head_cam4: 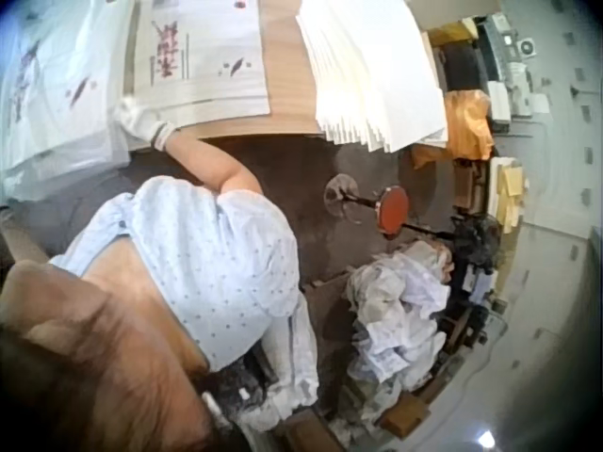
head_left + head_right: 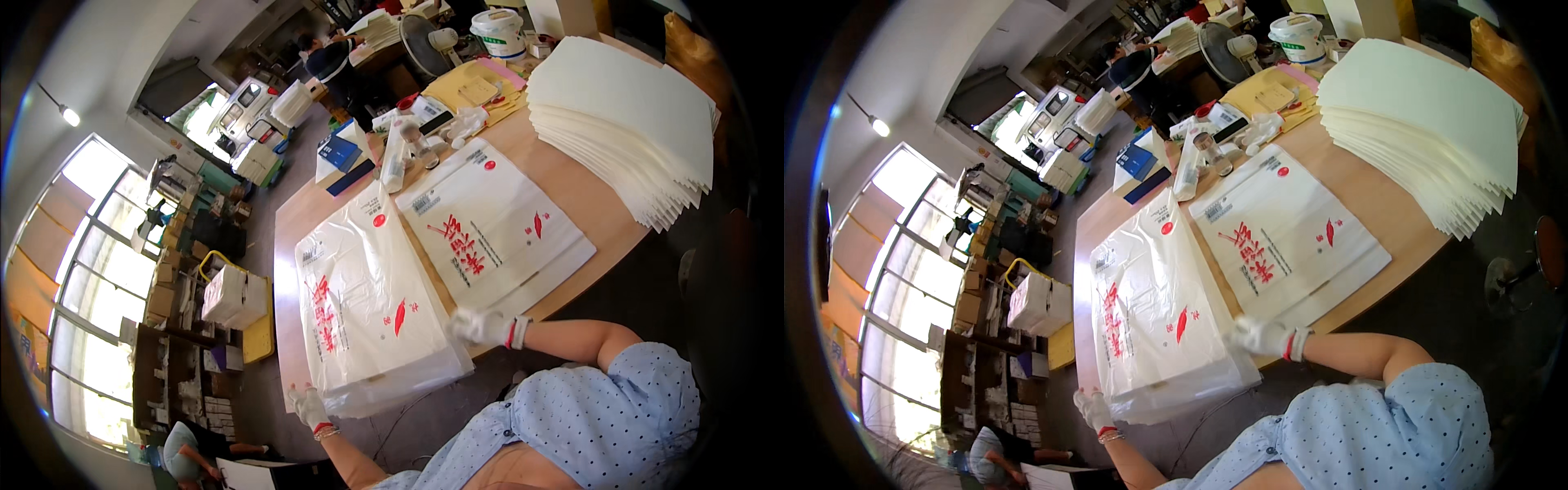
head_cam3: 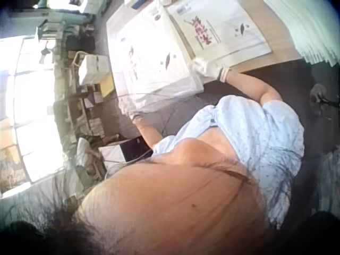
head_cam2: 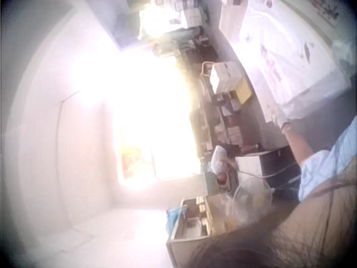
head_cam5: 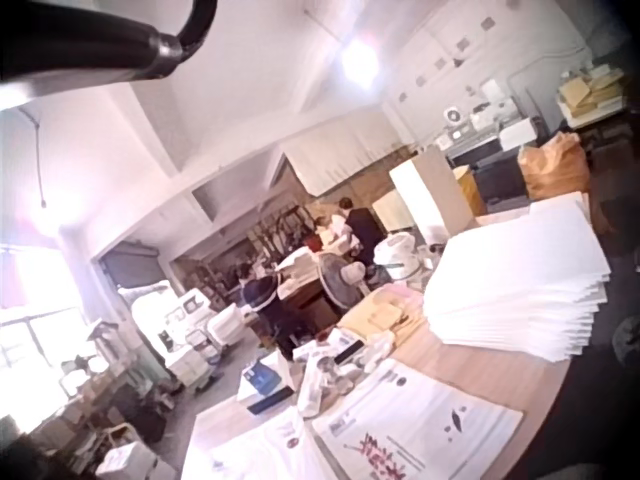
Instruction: The person repeatedly picks up white foam sheets from a stack and places them into white plastic bags with red text. The person works at a wooden table in a warehouse environment, handling the items one at a time.
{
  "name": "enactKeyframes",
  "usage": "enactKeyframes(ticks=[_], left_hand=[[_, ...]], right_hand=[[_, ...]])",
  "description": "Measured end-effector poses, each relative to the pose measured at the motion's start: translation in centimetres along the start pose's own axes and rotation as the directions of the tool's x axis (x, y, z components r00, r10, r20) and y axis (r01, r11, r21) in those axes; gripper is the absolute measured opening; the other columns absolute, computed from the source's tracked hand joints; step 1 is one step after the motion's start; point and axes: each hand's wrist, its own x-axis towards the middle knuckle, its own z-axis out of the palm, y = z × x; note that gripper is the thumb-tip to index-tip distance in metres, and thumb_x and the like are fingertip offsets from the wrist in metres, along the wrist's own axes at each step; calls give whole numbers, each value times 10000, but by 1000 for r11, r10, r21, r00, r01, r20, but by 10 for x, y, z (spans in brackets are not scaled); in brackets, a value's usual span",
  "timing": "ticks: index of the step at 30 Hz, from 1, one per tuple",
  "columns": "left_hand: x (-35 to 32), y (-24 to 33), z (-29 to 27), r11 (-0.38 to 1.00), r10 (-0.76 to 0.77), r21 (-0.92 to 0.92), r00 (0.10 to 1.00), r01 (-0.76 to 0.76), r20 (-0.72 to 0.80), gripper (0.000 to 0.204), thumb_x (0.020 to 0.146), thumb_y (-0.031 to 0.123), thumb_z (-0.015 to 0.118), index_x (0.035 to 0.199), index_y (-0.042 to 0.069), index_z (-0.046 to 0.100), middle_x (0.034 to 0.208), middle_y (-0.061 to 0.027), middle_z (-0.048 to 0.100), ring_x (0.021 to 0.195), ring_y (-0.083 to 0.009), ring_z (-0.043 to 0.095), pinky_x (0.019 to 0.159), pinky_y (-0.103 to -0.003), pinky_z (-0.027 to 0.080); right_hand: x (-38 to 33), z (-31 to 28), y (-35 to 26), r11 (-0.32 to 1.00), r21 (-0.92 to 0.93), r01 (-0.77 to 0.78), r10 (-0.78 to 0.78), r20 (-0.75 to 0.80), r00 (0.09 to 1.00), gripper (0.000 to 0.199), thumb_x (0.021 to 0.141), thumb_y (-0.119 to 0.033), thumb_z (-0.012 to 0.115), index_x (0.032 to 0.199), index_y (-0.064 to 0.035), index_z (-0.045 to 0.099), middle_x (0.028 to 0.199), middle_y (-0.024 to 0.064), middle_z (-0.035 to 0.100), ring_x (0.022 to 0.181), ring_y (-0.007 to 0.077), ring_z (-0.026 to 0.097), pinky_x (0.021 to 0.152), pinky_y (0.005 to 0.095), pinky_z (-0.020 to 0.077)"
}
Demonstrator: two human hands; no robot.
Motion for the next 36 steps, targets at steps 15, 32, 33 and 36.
enactKeyframes(ticks=[15,32,33,36], left_hand=[[40,-16,65,989,-39,-118,942,83,334,500,904,418,416,1106,-32,497,1029,-258,585,905,-387,562,801,-439,431],[-320,281,218,497,832,-663,525,-560,181,166,778,226,637,813,68,603,841,-102,578,837,-296,539,725,-415,444],[-314,300,224,502,851,-515,502,-695,152,187,773,259,637,796,75,616,870,-94,585,910,-293,525,770,-425,433],[-305,305,254,656,753,-432,496,-619,433,231,765,316,623,795,88,647,928,-84,593,1009,-304,476,841,-421,407]], right_hand=[[130,16,-55,996,76,-49,75,-383,921,609,796,-378,645,1195,17,410,1099,220,556,1001,267,574,864,346,440],[-236,-165,144,868,-340,-362,277,-275,921,462,831,-463,541,1161,-141,566,1085,124,620,1002,328,581,846,401,466],[-253,-182,148,886,-296,-357,218,-412,884,426,835,-402,576,1134,-98,576,996,127,646,909,283,625,789,370,491],[-279,-213,164,937,79,-341,333,-500,799,368,860,-264,589,1121,-6,555,887,109,657,789,162,637,717,298,506]])
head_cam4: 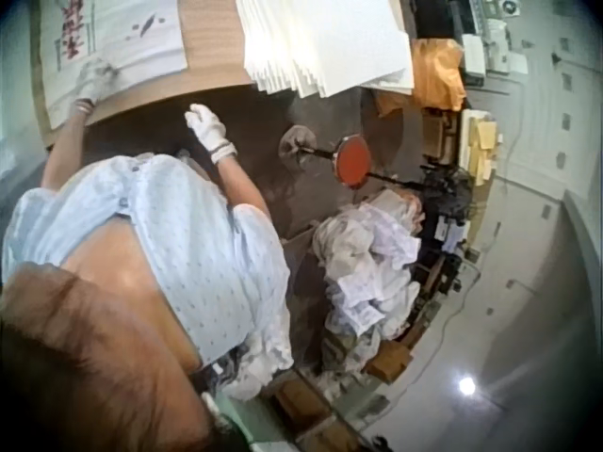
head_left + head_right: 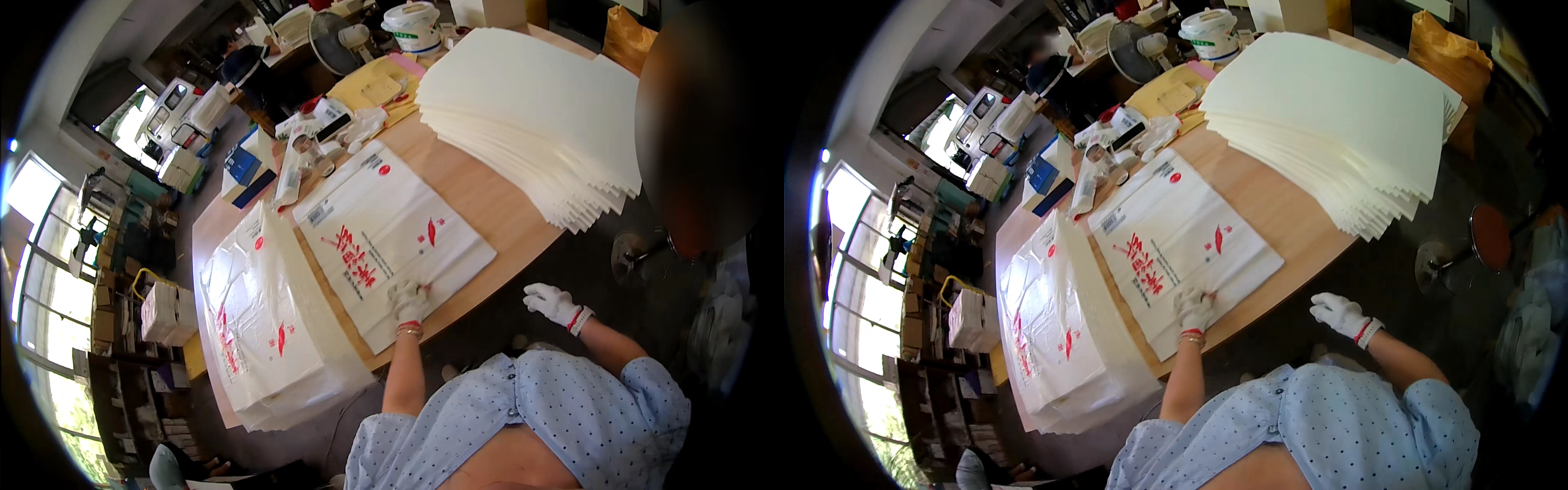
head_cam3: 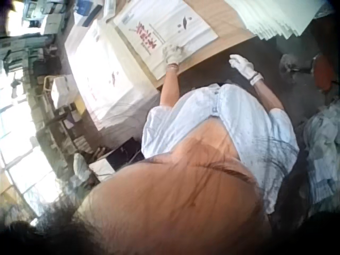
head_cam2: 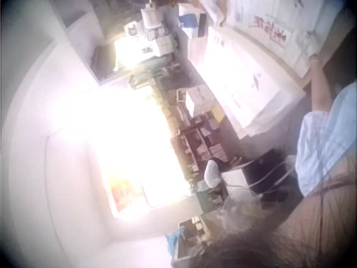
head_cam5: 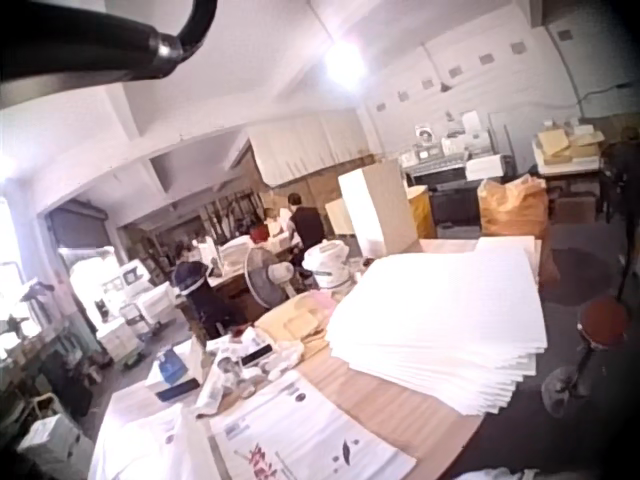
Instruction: The person repeatedly picks up white foam sheets from a stack and places them into white plastic bags with red text. The person works at a wooden table in a warehouse environment, handling the items one at a time.
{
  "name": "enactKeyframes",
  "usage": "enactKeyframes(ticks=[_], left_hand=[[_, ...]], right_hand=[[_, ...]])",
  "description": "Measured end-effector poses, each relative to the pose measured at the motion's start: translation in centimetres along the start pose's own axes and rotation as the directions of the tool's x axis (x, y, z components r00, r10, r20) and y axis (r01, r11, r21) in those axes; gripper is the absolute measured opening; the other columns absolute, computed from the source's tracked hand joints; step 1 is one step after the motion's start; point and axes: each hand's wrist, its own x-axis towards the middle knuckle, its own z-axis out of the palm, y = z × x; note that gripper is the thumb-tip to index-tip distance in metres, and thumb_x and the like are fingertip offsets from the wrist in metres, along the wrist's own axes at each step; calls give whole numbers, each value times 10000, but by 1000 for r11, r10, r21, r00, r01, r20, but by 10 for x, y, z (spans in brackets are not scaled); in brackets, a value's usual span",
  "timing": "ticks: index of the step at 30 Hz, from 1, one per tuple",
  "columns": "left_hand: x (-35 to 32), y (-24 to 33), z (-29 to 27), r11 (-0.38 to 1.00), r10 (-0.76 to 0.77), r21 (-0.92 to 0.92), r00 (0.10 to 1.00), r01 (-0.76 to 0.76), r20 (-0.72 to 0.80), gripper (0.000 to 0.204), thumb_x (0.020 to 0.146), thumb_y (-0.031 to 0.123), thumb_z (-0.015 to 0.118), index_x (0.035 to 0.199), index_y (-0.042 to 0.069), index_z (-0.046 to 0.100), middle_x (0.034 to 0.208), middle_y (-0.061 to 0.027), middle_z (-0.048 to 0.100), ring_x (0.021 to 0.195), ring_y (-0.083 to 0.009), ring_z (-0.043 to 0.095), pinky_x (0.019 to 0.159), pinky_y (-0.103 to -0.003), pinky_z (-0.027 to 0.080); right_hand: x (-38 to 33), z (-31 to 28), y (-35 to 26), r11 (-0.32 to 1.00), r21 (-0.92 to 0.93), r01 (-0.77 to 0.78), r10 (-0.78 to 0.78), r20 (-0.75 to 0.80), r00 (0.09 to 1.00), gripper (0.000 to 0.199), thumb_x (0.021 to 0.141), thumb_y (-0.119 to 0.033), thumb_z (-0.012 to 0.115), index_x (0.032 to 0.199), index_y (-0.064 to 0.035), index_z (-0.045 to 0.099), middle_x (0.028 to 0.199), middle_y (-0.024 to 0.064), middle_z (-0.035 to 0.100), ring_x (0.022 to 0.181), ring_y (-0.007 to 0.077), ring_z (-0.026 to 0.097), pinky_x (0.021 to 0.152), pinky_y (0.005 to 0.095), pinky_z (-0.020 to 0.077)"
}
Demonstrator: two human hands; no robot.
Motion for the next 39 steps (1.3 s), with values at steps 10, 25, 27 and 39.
enactKeyframes(ticks=[10,25,27,39], left_hand=[[26,12,-39,952,-94,-264,967,157,237,228,844,278,538,873,99,677,702,-159,628,646,-214,609,631,-340,458],[91,22,-136,284,-105,-934,975,217,194,277,883,116,555,1154,61,541,719,29,533,566,-69,461,493,-232,400],[84,45,-165,242,6,-957,986,162,169,347,873,75,537,1217,58,501,727,26,546,577,-64,464,493,-231,398],[33,58,-207,919,284,-67,771,-388,-570,493,772,4,603,1242,6,455,1041,-118,588,932,-226,579,821,-333,460]], right_hand=[[74,88,-45,845,489,-217,-168,628,760,286,896,-292,564,1050,-52,587,713,7,552,560,96,502,568,219,456],[137,158,-180,472,-180,863,-878,-5,479,187,814,-226,556,930,-80,563,953,141,558,834,318,537,790,442,446],[148,169,-211,712,-405,574,-624,12,782,187,829,-239,535,937,-90,568,968,143,564,852,320,545,813,437,449],[-31,-142,-171,295,-924,245,-871,-155,466,326,830,-315,590,1046,-71,595,1087,152,565,958,367,557,826,454,458]])
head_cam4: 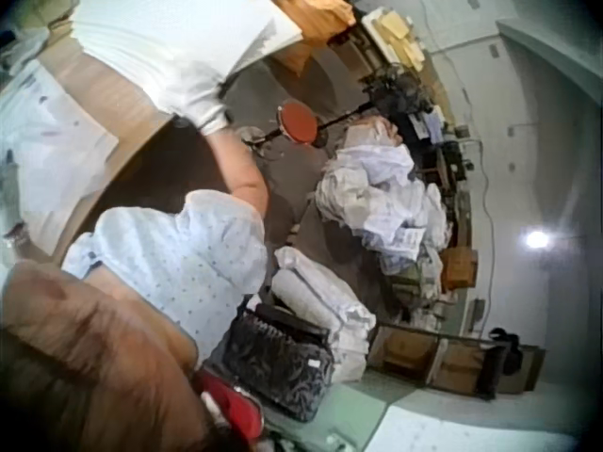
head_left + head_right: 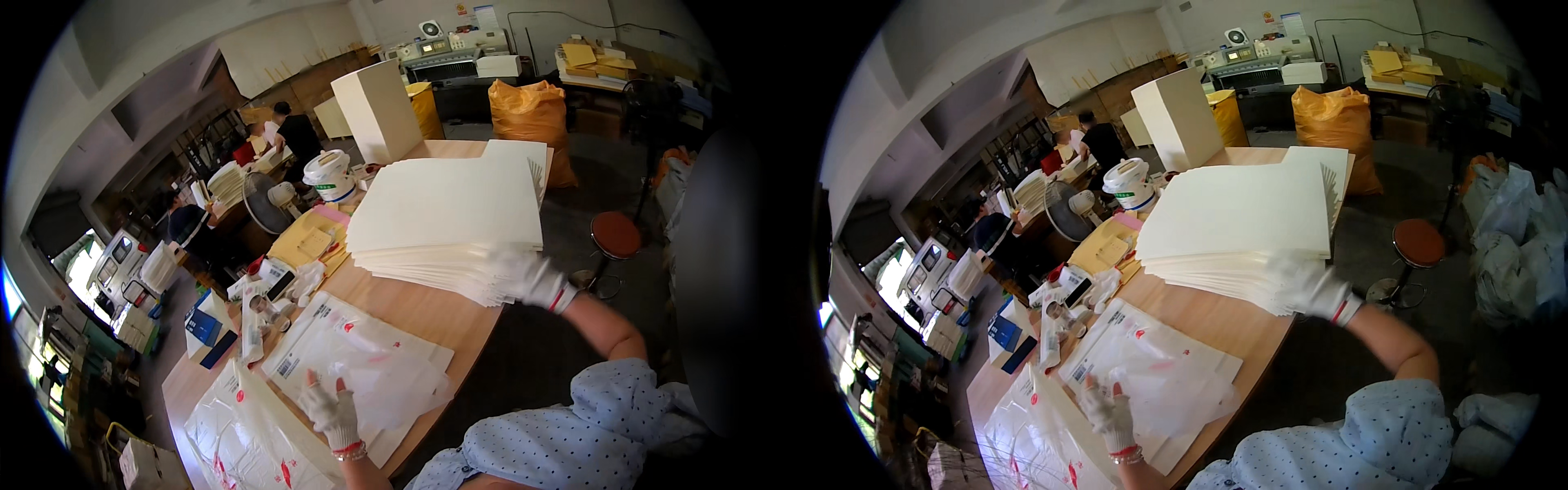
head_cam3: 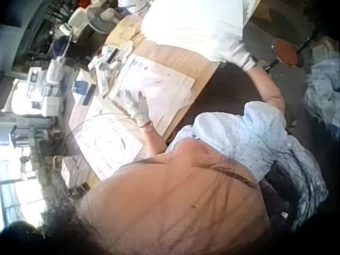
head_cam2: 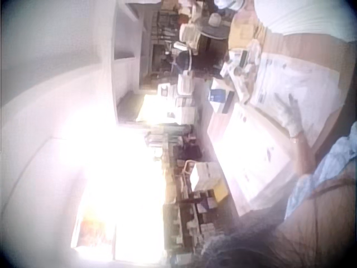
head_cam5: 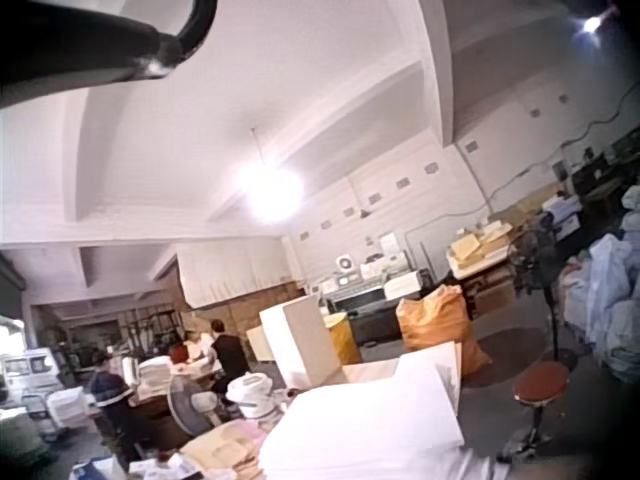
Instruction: The person repeatedly picks up white foam sheets from a stack and places them into white plastic bags with red text. The person works at a wooden table in a warehouse environment, handling the items one at a time.
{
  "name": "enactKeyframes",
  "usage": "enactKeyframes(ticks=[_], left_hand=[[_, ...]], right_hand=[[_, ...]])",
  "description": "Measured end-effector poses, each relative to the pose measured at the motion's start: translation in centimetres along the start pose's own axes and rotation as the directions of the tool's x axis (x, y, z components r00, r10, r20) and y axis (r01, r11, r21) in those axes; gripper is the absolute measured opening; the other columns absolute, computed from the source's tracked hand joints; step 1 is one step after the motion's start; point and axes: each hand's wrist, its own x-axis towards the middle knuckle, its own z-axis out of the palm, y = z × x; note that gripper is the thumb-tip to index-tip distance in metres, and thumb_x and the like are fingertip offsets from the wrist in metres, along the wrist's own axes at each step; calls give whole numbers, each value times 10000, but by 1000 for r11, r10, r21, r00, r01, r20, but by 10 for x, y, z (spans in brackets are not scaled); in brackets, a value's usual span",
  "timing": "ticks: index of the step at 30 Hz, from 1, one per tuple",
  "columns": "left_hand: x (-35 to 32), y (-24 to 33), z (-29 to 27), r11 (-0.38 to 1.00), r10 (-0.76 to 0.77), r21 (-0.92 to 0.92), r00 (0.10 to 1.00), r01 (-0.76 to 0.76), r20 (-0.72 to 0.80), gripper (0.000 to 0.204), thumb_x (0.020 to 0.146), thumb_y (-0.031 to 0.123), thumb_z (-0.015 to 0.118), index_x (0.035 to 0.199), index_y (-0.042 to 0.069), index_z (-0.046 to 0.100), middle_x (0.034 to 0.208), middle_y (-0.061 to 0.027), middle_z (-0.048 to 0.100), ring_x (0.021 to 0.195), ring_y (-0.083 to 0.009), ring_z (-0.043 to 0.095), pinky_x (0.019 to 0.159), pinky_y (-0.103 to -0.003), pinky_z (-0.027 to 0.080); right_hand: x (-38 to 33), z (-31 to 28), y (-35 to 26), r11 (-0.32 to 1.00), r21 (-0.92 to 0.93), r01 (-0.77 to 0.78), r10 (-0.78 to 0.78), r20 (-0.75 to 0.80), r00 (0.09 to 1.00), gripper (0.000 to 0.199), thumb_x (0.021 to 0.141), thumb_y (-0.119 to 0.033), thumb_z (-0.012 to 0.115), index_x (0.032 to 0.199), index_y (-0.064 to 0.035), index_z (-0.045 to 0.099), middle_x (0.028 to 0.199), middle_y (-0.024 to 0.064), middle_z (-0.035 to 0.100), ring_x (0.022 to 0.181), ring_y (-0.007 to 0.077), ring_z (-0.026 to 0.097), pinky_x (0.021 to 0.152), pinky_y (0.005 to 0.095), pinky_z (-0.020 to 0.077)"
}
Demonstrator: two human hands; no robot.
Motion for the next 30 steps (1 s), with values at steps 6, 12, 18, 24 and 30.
enactKeyframes(ticks=[6,12,18,24,30], left_hand=[[-18,64,2,839,-3,-535,985,97,175,427,758,-88,568,1167,20,512,1044,-102,589,956,-189,580,850,-300,463],[-32,159,67,516,345,-702,631,491,695,338,836,1,583,1166,26,512,1050,-82,597,994,-178,586,825,-289,472],[-3,207,103,-407,376,-188,352,894,857,460,876,203,518,1281,28,388,1208,-115,510,1105,-237,524,905,-352,445],[46,163,-7,205,132,-374,353,904,926,435,713,38,522,1145,-10,525,1069,-106,583,1004,-209,573,826,-328,479],[0,162,-16,676,340,-629,596,382,727,445,772,119,538,1184,-37,476,1122,-189,542,1101,-305,507,935,-400,418]], right_hand=[[-6,-71,130,951,30,-309,258,475,841,752,649,-447,742,1255,-90,475,1116,149,601,1010,318,576,890,347,452],[21,-82,134,927,174,-332,278,276,920,326,781,-377,632,864,-66,683,828,105,672,775,250,638,709,325,510],[5,-94,-26,969,169,180,-200,108,974,213,814,-195,560,954,-50,629,897,155,627,844,282,611,815,364,477],[-24,-117,32,593,596,-542,422,344,839,264,876,-181,558,1040,25,580,998,128,621,873,214,616,808,321,499],[-104,-8,-14,-94,904,-417,538,398,743,432,960,-319,428,1160,51,529,1161,117,573,1066,202,543,950,328,413]])
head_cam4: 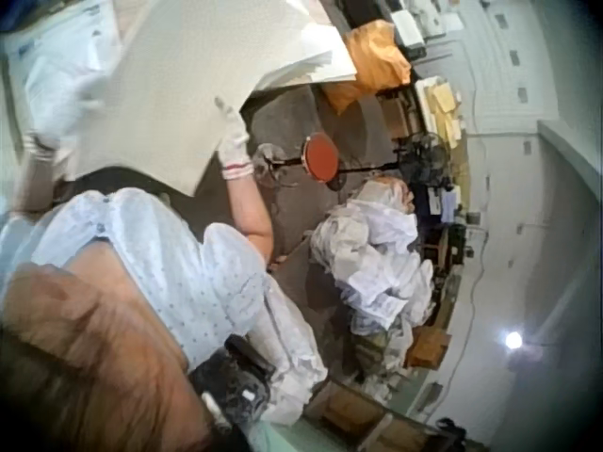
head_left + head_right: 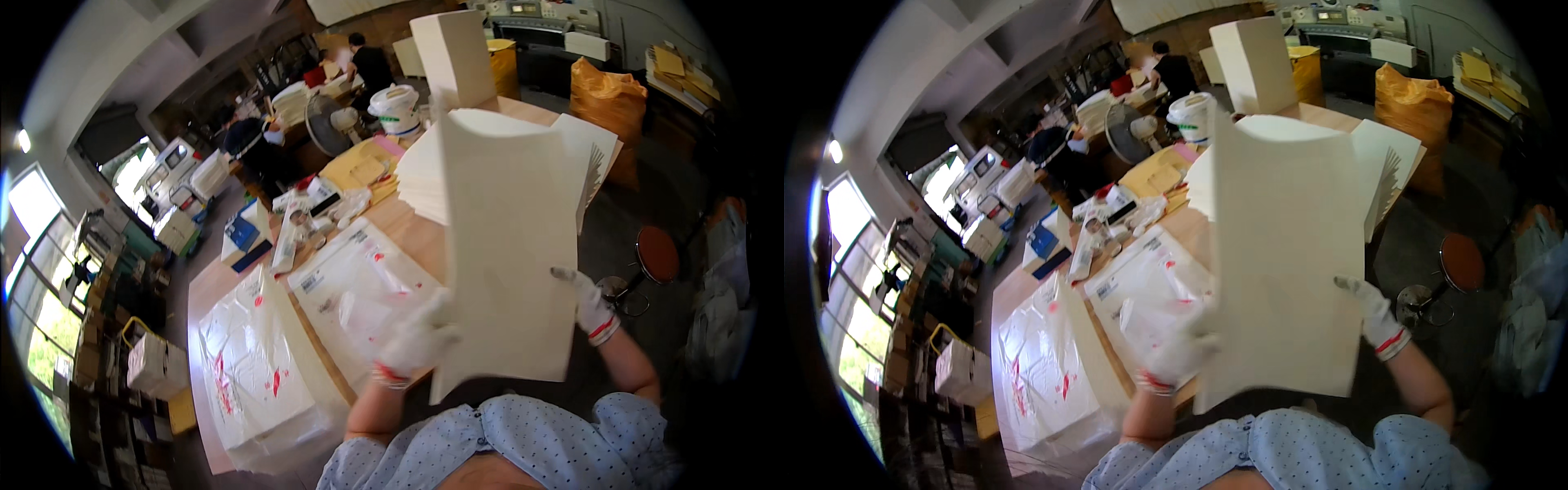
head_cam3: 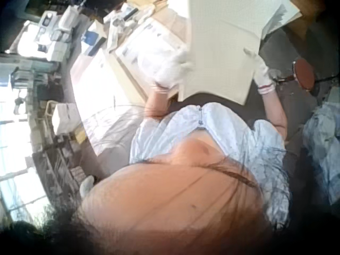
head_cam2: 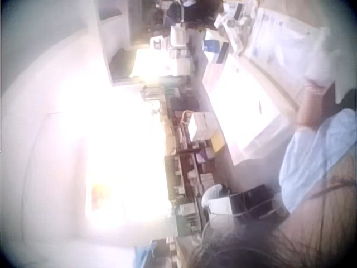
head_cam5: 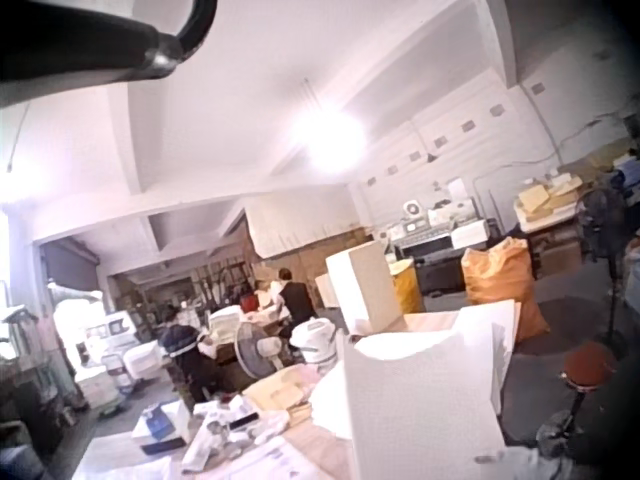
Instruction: The person repeatedly picks up white foam sheets from a stack and places them into white plastic bags with red text. The person works at a wooden table in a warehouse environment, handling the items one at a time.
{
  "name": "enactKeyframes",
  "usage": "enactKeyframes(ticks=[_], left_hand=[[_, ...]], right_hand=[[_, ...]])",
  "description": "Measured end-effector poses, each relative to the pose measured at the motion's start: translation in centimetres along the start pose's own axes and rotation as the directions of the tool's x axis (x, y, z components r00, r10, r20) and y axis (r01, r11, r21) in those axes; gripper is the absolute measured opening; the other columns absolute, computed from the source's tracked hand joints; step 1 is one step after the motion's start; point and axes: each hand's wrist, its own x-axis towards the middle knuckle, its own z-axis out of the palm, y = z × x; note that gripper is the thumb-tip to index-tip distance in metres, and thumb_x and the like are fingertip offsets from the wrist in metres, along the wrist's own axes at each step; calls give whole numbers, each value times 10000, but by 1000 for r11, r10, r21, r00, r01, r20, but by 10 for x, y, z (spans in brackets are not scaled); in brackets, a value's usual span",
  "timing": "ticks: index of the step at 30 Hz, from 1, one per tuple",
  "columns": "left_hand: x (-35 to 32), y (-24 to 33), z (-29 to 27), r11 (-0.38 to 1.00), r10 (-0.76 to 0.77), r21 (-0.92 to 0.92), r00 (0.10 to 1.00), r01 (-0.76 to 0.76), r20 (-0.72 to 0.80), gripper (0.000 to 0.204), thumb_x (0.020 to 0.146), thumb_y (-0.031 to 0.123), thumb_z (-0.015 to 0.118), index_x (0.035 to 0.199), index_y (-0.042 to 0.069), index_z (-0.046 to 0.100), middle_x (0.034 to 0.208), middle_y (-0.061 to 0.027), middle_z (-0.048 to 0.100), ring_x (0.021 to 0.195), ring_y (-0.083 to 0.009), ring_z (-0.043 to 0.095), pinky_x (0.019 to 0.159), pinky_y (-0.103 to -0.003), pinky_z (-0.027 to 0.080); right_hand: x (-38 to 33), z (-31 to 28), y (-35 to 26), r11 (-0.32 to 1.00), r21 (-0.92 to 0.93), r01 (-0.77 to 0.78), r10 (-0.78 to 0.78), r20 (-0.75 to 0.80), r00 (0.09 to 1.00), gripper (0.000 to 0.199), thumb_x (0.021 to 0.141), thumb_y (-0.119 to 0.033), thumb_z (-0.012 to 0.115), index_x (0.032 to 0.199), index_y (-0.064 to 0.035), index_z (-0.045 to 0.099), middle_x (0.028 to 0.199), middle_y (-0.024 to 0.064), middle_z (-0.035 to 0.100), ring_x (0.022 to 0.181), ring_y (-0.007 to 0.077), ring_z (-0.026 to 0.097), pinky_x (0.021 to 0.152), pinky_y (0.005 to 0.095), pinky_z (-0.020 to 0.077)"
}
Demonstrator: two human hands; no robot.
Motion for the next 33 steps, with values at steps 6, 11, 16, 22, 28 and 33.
enactKeyframes(ticks=[6,11,16,22,28,33], left_hand=[[-1,-62,107,717,-45,696,999,47,-20,490,693,257,648,1124,44,553,1278,-227,417,1230,-422,349,983,-504,316],[-41,-111,-56,455,448,699,536,552,-715,547,770,210,656,1244,21,458,1146,-151,526,1101,-280,494,884,-426,432],[-42,-134,-132,847,-324,-522,877,102,-355,453,862,118,562,1280,16,423,1100,-104,555,945,-224,585,835,-332,482],[16,-241,-168,741,-258,-671,928,12,-268,373,925,139,463,1277,20,437,1032,-92,605,856,-143,606,719,-307,517],[49,-146,-18,955,19,-277,951,-109,-308,385,832,101,531,1203,19,471,814,-126,629,654,-232,591,626,-325,495],[40,-140,3,989,38,151,950,9,-309,480,798,196,594,1250,108,458,782,-168,614,723,-328,619,645,-421,485]], right_hand=[[-9,106,72,923,-384,32,-119,-205,972,294,812,-61,594,1067,74,538,978,139,611,819,186,583,728,324,487],[-32,93,31,700,-565,436,-554,-46,831,167,751,50,619,911,52,572,806,117,612,657,171,590,603,298,502],[-52,88,-11,615,-698,368,-403,122,907,164,744,-7,569,899,1,623,771,126,621,644,242,601,593,330,488],[-49,105,45,203,-843,498,-170,470,866,154,825,-182,523,738,-105,624,680,97,582,617,302,592,559,423,478],[42,138,100,-51,-849,525,262,496,828,251,846,-225,493,1050,-100,568,880,118,622,744,292,625,640,402,509],[107,145,153,712,-700,56,282,359,890,404,827,-246,546,1183,-78,457,1151,175,521,919,299,590,805,396,468]])
